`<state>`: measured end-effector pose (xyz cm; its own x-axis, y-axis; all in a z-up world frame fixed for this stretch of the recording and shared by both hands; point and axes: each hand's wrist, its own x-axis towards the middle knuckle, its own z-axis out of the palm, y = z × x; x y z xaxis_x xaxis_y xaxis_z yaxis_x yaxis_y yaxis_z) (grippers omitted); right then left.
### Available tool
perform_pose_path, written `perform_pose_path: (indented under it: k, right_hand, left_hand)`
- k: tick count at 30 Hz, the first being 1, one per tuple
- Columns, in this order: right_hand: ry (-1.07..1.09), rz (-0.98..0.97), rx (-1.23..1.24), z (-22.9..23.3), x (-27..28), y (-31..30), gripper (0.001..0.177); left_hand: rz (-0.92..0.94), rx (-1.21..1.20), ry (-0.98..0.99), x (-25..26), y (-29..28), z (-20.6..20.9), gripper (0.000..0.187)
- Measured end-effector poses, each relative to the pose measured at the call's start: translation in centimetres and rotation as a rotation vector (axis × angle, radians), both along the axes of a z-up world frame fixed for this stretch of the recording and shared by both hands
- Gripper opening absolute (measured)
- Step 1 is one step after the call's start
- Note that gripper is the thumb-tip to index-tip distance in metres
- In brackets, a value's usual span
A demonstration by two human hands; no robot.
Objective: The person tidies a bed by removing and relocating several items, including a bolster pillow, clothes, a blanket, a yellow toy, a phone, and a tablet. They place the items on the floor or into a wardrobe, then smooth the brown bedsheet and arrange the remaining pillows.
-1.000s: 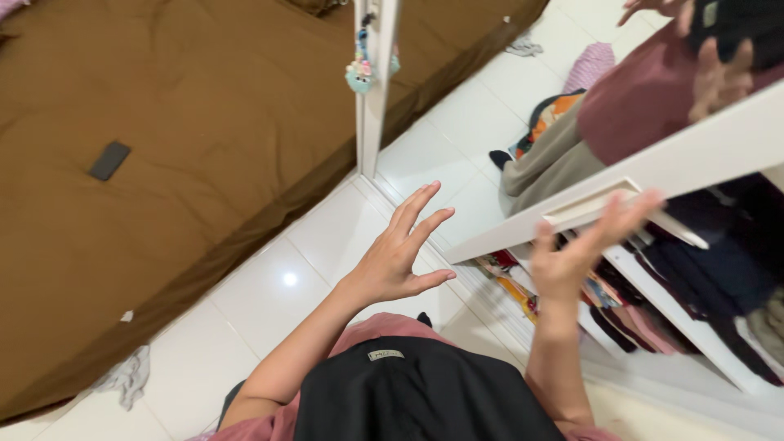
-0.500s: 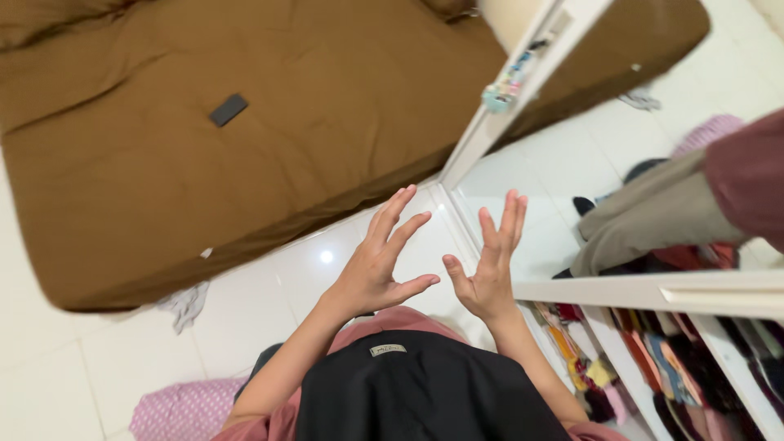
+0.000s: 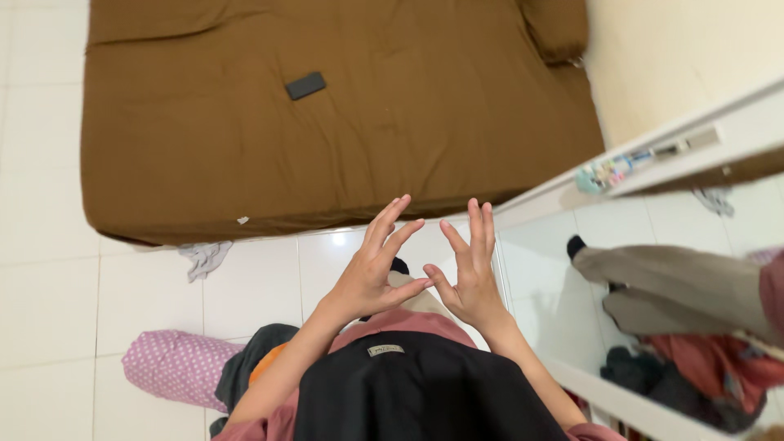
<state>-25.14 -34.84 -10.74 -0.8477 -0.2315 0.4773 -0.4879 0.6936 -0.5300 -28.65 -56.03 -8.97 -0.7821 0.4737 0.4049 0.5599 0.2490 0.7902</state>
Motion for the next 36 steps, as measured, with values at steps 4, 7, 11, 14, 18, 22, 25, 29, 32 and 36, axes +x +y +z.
perform_pose_path:
  k: [4,7,11,14,18,22,25,29,32,36]
  right_hand:
    - [-0.008,0.069,0.002,0.7,-5.9,0.0,0.066]
    - [0.001,0.150,0.008,1.4,-10.1,-0.1,0.064]
    - [-0.041,0.286,0.038,1.9,-14.4,-0.7,0.062]
    - [-0.069,0.371,0.053,1.6,-16.9,-1.5,0.062]
    - [-0.137,0.452,0.057,0.6,-19.5,-3.2,0.062]
    - [-0.162,0.484,0.058,-1.0,-22.2,-6.0,0.061]
    - [-0.207,0.467,0.074,-2.1,-23.8,-8.2,0.061]
    - [-0.265,0.412,0.079,-3.2,-27.7,-12.0,0.064]
    - [-0.290,0.356,0.083,-4.2,-31.5,-15.4,0.065]
    - [-0.360,0.293,0.111,-6.6,-37.5,-19.4,0.066]
  left_hand:
    - [0.086,-0.026,0.043,-4.2,-0.6,0.5,0.084]
    - [0.157,-0.038,0.060,-7.1,-0.8,0.9,0.081]
    - [0.286,-0.026,0.066,-9.0,-1.4,0.5,0.077]
    - [0.354,-0.027,0.042,-9.7,-1.9,-0.4,0.077]
    - [0.425,-0.042,-0.042,-10.7,-3.4,-2.3,0.077]
    - [0.456,-0.055,-0.089,-13.1,-5.7,-4.3,0.076]
    - [0.434,-0.084,-0.106,-15.5,-7.7,-5.7,0.075]
    - [0.366,-0.087,-0.198,-20.4,-11.7,-7.1,0.074]
    - [0.331,-0.130,-0.231,-25.4,-15.2,-8.8,0.075]
    - [0.314,-0.153,-0.235,-32.7,-19.6,-12.8,0.075]
